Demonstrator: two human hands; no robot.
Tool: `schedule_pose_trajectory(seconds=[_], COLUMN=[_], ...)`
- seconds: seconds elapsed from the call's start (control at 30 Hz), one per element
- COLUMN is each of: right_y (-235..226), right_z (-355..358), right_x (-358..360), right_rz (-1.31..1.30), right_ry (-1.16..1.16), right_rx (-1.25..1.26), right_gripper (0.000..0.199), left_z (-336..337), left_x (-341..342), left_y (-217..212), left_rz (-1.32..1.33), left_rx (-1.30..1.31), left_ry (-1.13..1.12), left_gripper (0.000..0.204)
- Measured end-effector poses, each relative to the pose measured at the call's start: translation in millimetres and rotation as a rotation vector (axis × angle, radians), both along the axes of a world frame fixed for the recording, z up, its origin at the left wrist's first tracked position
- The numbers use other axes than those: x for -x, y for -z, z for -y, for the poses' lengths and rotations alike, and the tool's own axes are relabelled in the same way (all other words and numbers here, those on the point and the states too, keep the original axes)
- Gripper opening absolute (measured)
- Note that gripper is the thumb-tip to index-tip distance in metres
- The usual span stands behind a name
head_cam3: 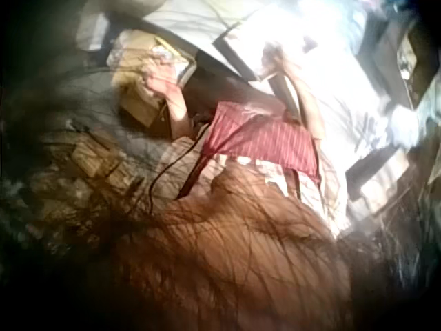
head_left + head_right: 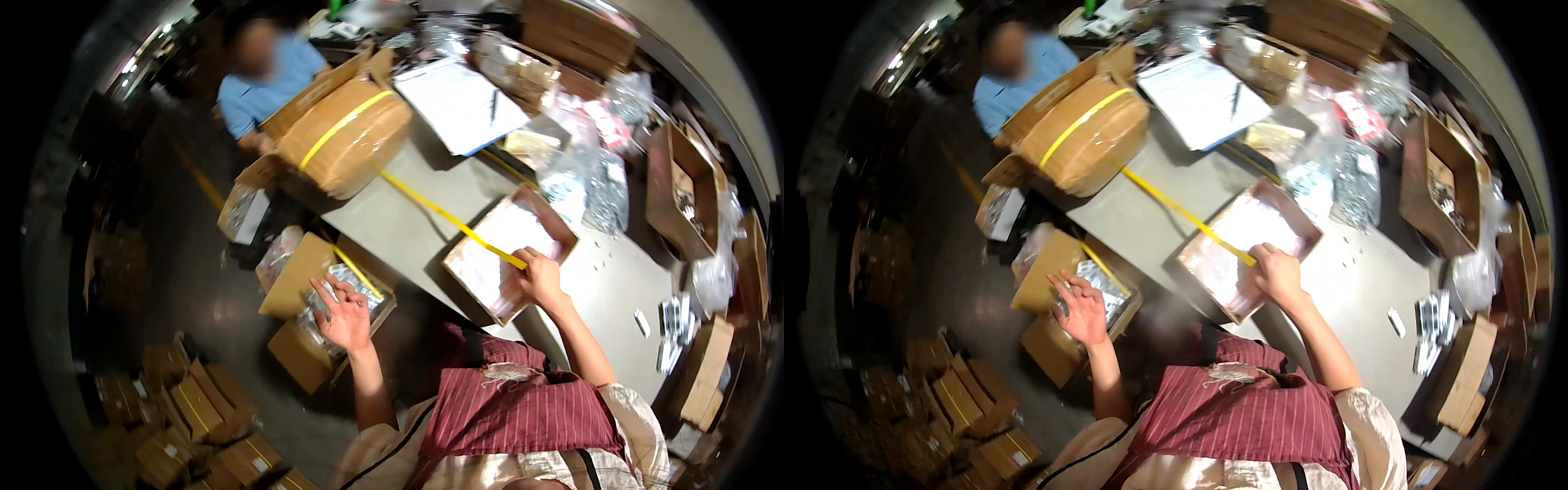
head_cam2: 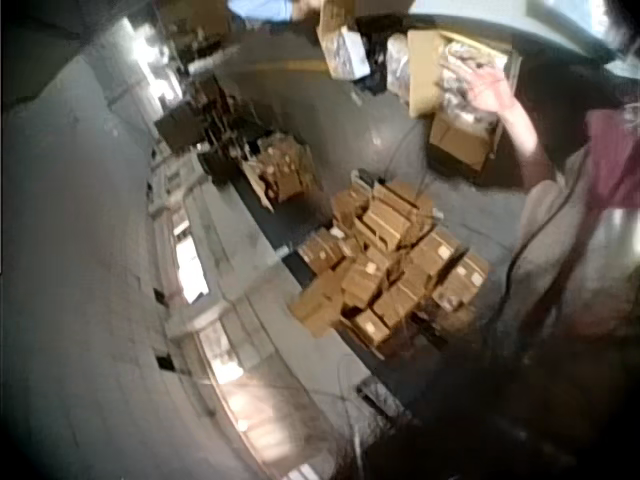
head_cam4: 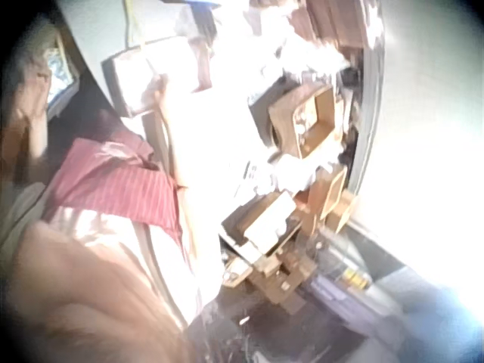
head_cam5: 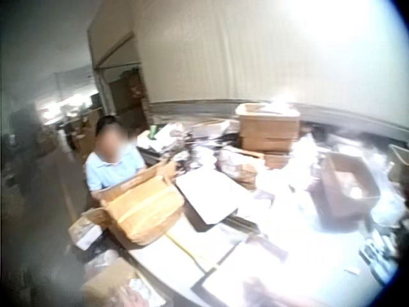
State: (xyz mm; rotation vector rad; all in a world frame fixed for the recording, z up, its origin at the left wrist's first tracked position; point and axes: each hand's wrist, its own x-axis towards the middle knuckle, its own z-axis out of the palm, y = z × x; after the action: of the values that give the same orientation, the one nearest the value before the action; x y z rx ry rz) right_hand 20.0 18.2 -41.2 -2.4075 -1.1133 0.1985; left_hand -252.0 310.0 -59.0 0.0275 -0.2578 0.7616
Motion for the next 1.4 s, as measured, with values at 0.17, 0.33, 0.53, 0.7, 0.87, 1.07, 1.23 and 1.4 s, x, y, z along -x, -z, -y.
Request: schedule_pose_trajectory(seconds=[0.17,0.33,0.53,0.7,0.87,1.07,1.23,1.4], right_y=[8.6,22.7,13.6,-5.0,-28.1,-25.6,-51.7,-50.5], right_z=[0.6,-6.6,11.7,8.1,38.8,115.0,127.3,142.0], right_x=[-1.1,-2.4,-9.8,9.7,27.6,35.5,55.0,67.1], right_rz=[-0.011,0.048,-0.128,-0.134,-0.259,-0.464,-0.486,-0.135], right_ry=[0.091,-0.084,-0.031,0.033,-0.024,0.332,0.109,0.16], right_rx=[-0.04,0.003,-0.222,-0.52,-0.616,-0.684,-0.662,-0.744], right_gripper=[0.026,0.027,0.016,0.015,0.019,0.022,0.082,0.051], left_z=[43.4,94.4,121.4,143.8,135.0,141.6,206.2,255.6], left_x=[-52.5,-101.1,-119.2,-149.1,-179.7,-186.0,-173.3,-169.2], left_y=[-29.2,-71.9,-60.8,-50.1,-19.7,-57.9,-93.2,-89.7], left_rz=[-0.345,-0.633,-1.045,-1.086,-1.208,-1.213,-1.031,-0.991], left_rx=[-0.38,-0.701,-1.172,-2.349,-2.622,-2.051,-1.857,-1.774], left_ry=[0.431,0.594,0.114,-0.473,-0.193,0.043,-0.176,0.01], left_gripper=[0.042,0.036,0.022,0.015,0.017,0.024,0.016,0.02])
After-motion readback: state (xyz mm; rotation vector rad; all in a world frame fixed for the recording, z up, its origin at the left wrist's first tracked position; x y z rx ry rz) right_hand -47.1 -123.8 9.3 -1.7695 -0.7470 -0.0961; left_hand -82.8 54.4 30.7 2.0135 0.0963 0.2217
